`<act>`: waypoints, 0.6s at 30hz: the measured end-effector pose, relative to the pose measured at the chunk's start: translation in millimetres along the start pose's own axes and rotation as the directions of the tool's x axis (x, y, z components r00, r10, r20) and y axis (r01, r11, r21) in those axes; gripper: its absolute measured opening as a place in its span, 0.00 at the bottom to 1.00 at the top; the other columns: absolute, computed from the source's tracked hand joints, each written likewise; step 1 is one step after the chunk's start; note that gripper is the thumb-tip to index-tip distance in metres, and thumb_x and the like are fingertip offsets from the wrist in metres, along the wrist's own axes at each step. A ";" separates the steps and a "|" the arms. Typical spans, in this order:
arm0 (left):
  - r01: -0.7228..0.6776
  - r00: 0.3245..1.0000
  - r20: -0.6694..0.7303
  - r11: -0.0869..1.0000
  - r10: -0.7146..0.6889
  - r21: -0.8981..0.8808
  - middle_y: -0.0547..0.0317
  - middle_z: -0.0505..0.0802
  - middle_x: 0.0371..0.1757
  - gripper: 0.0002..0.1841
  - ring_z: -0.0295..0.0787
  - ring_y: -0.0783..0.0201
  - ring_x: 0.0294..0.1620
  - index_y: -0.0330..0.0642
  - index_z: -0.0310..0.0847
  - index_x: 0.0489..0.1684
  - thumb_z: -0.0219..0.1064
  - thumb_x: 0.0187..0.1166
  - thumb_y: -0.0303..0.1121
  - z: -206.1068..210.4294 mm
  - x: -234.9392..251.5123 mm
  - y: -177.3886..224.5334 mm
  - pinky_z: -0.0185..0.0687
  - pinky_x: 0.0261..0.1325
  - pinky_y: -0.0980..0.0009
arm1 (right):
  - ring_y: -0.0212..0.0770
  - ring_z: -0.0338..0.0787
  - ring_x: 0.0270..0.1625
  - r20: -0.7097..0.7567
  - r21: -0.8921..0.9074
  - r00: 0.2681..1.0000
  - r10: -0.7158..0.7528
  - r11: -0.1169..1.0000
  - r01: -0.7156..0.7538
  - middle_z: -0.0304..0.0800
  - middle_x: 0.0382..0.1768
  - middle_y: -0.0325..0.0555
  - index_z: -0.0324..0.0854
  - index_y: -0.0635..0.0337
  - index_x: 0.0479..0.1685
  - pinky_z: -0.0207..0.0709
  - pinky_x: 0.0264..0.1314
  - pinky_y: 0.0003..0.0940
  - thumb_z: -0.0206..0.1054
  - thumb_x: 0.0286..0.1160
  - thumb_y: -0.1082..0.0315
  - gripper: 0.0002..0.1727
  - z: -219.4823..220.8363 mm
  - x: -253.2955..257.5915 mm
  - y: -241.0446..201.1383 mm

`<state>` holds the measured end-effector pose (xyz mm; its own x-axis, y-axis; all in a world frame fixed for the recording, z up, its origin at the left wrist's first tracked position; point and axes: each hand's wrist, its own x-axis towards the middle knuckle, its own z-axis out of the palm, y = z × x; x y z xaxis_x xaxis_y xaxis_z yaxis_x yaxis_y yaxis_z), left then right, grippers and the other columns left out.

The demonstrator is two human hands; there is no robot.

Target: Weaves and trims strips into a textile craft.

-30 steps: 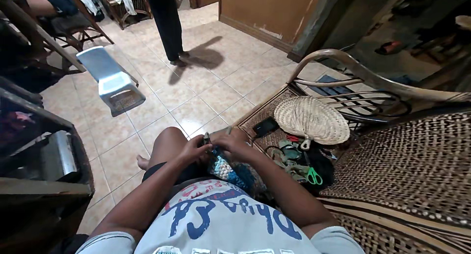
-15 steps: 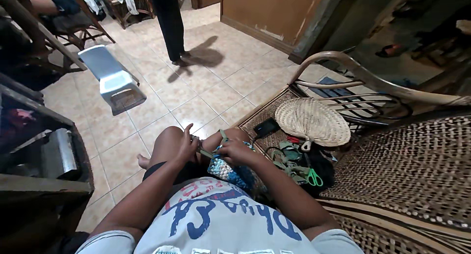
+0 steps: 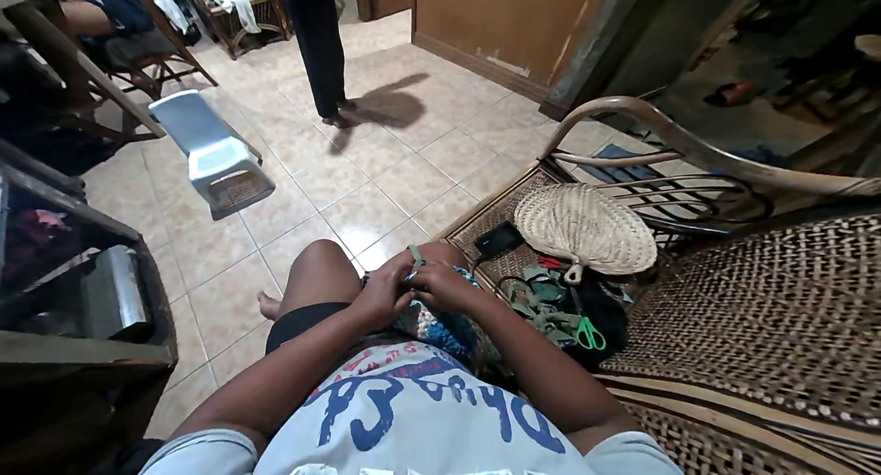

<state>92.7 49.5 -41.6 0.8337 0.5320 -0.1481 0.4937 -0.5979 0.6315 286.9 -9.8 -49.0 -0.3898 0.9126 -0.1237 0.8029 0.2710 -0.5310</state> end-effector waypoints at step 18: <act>0.159 0.986 0.116 0.886 -0.120 -0.435 0.44 0.89 0.59 0.18 0.87 0.63 0.58 0.29 0.79 0.67 0.59 0.89 0.34 0.2 -8.2 -1.5 0.80 0.68 0.63 | 0.58 0.90 0.63 -0.429 0.082 0.902 0.047 0.997 -0.013 0.94 0.54 0.57 0.91 0.59 0.60 0.75 0.71 0.60 0.62 0.81 0.70 0.16 14.9 -10.2 -9.5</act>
<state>85.1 46.0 -41.5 0.7916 0.5263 -0.3104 0.4625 -0.1842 0.8673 276.5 -26.3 -55.2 -0.1205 0.9673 0.2233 0.7682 0.2333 -0.5961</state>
